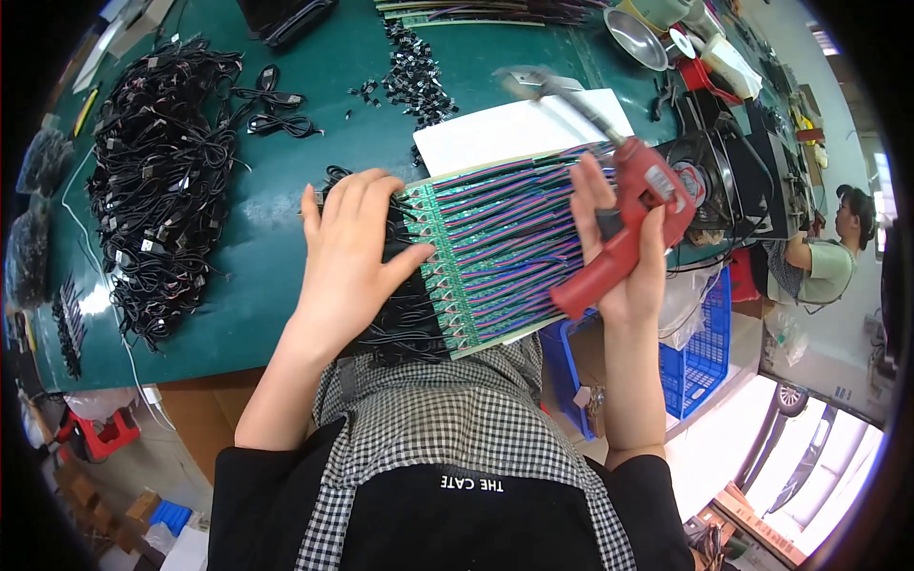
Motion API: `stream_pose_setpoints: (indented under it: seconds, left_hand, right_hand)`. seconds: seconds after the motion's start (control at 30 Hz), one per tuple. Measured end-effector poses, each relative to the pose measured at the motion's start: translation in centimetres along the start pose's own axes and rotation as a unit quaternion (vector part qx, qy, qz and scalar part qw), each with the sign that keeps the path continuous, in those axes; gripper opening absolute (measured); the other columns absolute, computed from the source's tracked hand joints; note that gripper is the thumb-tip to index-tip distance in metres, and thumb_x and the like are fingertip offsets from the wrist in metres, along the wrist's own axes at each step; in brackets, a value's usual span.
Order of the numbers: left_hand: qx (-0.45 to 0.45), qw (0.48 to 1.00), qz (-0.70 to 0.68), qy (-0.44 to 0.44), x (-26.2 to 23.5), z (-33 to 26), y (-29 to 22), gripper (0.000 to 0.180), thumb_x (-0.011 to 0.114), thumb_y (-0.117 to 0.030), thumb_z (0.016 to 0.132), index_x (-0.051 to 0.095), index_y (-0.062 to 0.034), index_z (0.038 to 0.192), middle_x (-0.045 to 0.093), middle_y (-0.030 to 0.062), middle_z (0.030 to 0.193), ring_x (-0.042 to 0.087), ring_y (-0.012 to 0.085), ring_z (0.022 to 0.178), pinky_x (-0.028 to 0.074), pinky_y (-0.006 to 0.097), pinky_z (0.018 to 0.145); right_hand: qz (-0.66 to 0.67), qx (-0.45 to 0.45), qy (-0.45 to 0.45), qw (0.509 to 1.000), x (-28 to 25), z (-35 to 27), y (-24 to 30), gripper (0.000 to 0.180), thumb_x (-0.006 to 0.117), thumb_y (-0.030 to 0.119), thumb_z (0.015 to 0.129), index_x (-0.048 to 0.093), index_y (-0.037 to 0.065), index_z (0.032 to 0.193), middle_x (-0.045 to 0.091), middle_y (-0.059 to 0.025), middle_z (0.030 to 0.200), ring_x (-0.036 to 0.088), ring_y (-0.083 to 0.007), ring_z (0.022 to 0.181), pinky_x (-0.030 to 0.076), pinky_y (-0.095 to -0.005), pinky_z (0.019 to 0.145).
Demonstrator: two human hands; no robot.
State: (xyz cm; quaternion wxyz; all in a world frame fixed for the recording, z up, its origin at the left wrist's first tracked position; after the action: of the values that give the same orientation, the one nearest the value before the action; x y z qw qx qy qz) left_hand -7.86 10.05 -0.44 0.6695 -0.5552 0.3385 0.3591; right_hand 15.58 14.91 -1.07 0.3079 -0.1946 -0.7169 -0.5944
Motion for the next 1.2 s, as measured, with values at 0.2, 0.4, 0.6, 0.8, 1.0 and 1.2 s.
stream_pose_setpoints:
  seconds: [0.2, 0.4, 0.6, 0.8, 1.0, 1.2]
  left_hand:
    - [0.029, 0.996, 0.084, 0.024, 1.0, -0.3, -1.6, 0.072, 0.070, -0.039, 0.071, 0.041, 0.0006, 0.123, 0.044, 0.0135, 0.122, 0.038, 0.0274, 0.120, 0.020, 0.058, 0.101]
    - [0.016, 0.998, 0.062, 0.010, 1.8, -0.9, -1.4, 0.070, 0.069, -0.034, 0.073, 0.038, 0.0006, 0.125, 0.042, 0.0150, 0.122, 0.038, 0.0317, 0.119, 0.018, 0.055, 0.103]
    - [0.007, 0.996, 0.087, 0.029, 2.2, -1.1, -1.6, 0.076, 0.068, -0.039, 0.073, 0.036, 0.0008, 0.128, 0.038, 0.0149, 0.128, 0.031, 0.0306, 0.125, 0.017, 0.057, 0.103]
    - [0.032, 0.985, 0.143, 0.087, 2.0, -2.2, -2.5, 0.097, 0.059, -0.062, 0.067, 0.031, 0.0001, 0.135, 0.027, 0.0128, 0.142, 0.020, 0.0239, 0.135, 0.016, 0.061, 0.102]
    - [0.040, 0.977, 0.177, 0.110, 3.4, -2.1, -1.8, 0.105, 0.051, -0.071, 0.066, 0.024, -0.0013, 0.139, 0.022, 0.0118, 0.145, 0.016, 0.0225, 0.136, 0.016, 0.061, 0.102]
    - [0.042, 0.972, 0.202, 0.112, 4.1, -2.1, -1.7, 0.109, 0.046, -0.075, 0.065, 0.018, -0.0023, 0.141, 0.018, 0.0116, 0.147, 0.013, 0.0228, 0.137, 0.012, 0.061, 0.103]
  right_hand:
    - [0.107, 0.047, 0.033, 0.993, 0.8, 4.1, -2.0, 0.063, 0.045, 0.040, 0.091, 0.023, 0.004, 0.138, 0.032, -0.0233, 0.138, 0.030, -0.0351, 0.130, 0.032, -0.0410, 0.105]
    - [0.024, 0.055, 0.050, 0.997, 1.1, 4.8, -2.2, 0.065, 0.046, 0.042, 0.091, 0.023, 0.003, 0.137, 0.033, -0.0237, 0.137, 0.033, -0.0349, 0.129, 0.032, -0.0403, 0.105]
    - [0.026, 0.060, 0.064, 0.996, 1.0, 5.0, -2.2, 0.064, 0.044, 0.040, 0.092, 0.022, 0.001, 0.137, 0.033, -0.0256, 0.137, 0.032, -0.0358, 0.129, 0.032, -0.0403, 0.105]
    - [0.043, 0.052, 0.064, 0.996, 0.6, 5.3, -2.1, 0.060, 0.043, 0.036, 0.094, 0.022, 0.000, 0.137, 0.032, -0.0280, 0.136, 0.033, -0.0368, 0.128, 0.031, -0.0408, 0.106]
    - [0.040, 0.051, 0.056, 0.996, 0.4, 5.2, -2.4, 0.058, 0.043, 0.034, 0.094, 0.023, -0.001, 0.136, 0.034, -0.0279, 0.134, 0.035, -0.0364, 0.127, 0.032, -0.0409, 0.106]
    - [0.039, 0.055, 0.062, 0.996, 0.2, 5.3, -2.3, 0.058, 0.044, 0.034, 0.094, 0.025, -0.001, 0.135, 0.037, -0.0267, 0.133, 0.037, -0.0348, 0.126, 0.034, -0.0395, 0.105]
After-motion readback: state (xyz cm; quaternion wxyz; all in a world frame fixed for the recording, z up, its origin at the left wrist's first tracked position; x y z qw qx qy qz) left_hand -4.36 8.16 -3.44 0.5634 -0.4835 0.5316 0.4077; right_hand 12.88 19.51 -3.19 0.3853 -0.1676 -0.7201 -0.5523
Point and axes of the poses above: each hand's wrist, its own z-axis towards the middle knuckle, its own x-axis out of the palm, y = z × x, the point moved 6 cm from there along z, towards the middle knuckle
